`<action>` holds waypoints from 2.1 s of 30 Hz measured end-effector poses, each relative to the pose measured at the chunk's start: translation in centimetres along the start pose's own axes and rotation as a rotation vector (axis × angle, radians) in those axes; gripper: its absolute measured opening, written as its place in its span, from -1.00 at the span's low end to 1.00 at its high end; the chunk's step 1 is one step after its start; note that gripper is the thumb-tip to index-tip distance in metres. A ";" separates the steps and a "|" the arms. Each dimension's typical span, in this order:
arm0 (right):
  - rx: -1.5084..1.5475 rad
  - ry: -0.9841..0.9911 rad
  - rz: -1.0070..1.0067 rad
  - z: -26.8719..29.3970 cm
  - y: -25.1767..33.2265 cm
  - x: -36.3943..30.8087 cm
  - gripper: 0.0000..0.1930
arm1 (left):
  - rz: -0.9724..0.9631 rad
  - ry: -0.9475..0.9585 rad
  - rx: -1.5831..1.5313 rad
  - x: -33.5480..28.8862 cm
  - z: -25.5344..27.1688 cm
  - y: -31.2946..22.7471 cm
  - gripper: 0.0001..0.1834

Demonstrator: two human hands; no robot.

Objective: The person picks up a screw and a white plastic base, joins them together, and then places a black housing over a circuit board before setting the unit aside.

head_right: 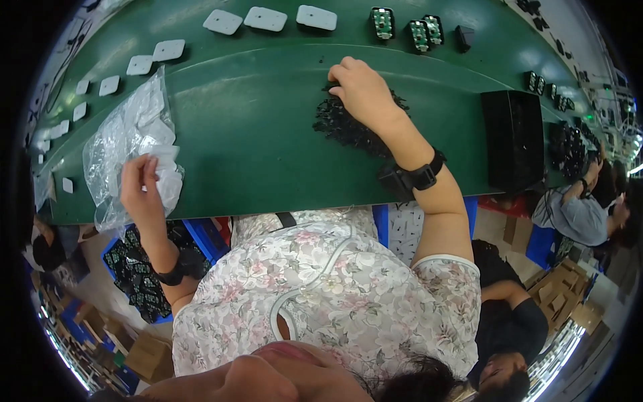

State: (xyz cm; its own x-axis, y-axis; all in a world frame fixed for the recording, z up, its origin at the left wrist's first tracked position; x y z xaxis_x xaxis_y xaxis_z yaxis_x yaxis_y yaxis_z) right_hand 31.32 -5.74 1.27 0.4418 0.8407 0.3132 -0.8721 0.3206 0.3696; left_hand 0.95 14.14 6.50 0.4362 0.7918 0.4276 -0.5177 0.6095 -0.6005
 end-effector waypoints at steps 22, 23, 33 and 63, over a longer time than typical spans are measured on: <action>1.268 -0.010 -0.686 -2.2 6.2 -3.0 -0.88 | 0.002 0.201 -0.793 -3.4 -12.6 -11.4 -0.83; 1.273 -0.001 -0.686 -2.5 6.5 -3.1 -0.88 | -0.015 0.187 -0.786 -3.4 -12.3 -11.4 -0.84; 0.752 -0.154 -0.369 0.0 8.0 -1.9 -0.92 | 0.492 0.276 -1.121 -4.7 -14.1 -7.7 -0.71; 0.672 -0.147 -0.257 -1.2 9.1 -1.8 -0.74 | 0.470 0.320 -1.184 -6.4 -13.6 -6.4 -0.94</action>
State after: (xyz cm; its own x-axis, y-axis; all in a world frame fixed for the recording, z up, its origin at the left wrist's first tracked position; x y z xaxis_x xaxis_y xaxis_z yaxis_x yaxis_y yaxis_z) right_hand 22.29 -3.77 3.00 0.6798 0.6925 0.2416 -0.4411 0.1228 0.8890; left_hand 11.45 4.60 -1.56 0.6314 0.7729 -0.0637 0.2169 -0.2549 -0.9423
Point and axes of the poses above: each hand's wrist, its own x-axis towards the middle knuckle, its own z-axis out of the back of the hand, y = z × x, the point moved 10 cm from there along x, towards the middle knuckle, and after that the axes turned 13 degrees about -y, right-handed, at the moved point
